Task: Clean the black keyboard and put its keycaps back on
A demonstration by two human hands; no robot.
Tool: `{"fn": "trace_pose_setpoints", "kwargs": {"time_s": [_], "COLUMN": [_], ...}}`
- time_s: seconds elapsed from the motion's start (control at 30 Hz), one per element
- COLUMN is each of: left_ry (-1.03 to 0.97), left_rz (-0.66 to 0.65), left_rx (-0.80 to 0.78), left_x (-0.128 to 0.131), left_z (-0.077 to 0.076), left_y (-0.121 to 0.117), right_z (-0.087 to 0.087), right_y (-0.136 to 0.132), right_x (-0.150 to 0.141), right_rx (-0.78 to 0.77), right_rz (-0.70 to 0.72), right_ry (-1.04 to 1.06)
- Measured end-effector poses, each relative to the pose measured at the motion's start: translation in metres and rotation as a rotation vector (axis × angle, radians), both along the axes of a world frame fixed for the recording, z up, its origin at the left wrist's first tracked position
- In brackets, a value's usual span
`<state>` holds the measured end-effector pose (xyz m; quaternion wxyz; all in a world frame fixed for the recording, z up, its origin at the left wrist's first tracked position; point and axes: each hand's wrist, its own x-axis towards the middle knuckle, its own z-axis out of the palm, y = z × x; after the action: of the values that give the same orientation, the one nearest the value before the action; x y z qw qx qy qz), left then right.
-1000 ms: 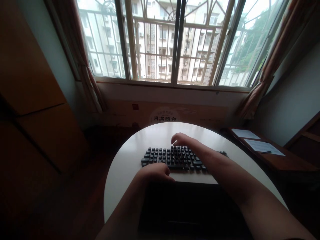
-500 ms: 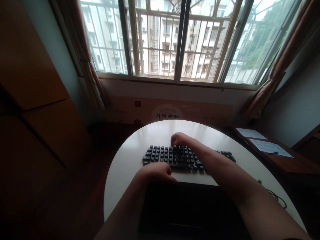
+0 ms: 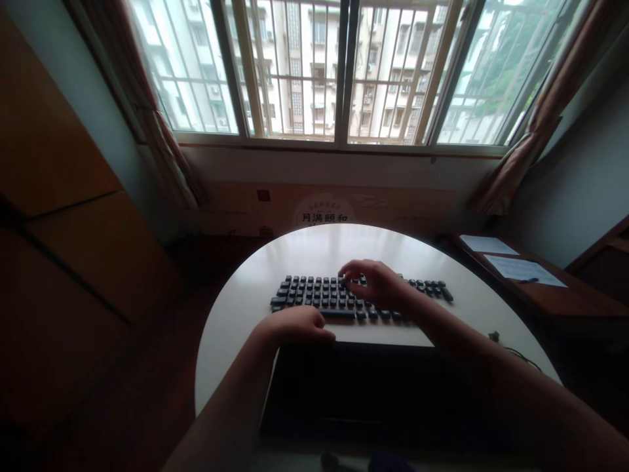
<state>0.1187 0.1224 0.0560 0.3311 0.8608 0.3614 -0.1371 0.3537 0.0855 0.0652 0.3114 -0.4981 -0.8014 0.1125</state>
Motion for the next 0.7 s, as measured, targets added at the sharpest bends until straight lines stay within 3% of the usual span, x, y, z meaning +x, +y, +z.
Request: {"fn": "trace_pose_setpoints", "kwargs": {"time_s": [0.1, 0.2, 0.4, 0.7], "left_ry": [0.033, 0.039, 0.044, -0.016], "left_rz": [-0.011, -0.004, -0.004, -0.006], "left_rx": [0.024, 0.067, 0.091, 0.183], "left_x": [0.004, 0.006, 0.008, 0.013], "left_z": [0.002, 0.005, 0.008, 0.001], "left_y": [-0.003, -0.008, -0.016, -0.016], "right_z": [-0.013, -0.030, -0.050, -0.058], "right_y": [-0.060, -0.090, -0.089, -0.090], "right_x": [0.001, -0.004, -0.015, -0.023], "right_rx": [-0.090, -0.120, -0.089, -0.060], "right_rz": [-0.009, -0.036, -0.044, -0.066], "right_ry": [-0.004, -0.014, 0.016, 0.026]}}
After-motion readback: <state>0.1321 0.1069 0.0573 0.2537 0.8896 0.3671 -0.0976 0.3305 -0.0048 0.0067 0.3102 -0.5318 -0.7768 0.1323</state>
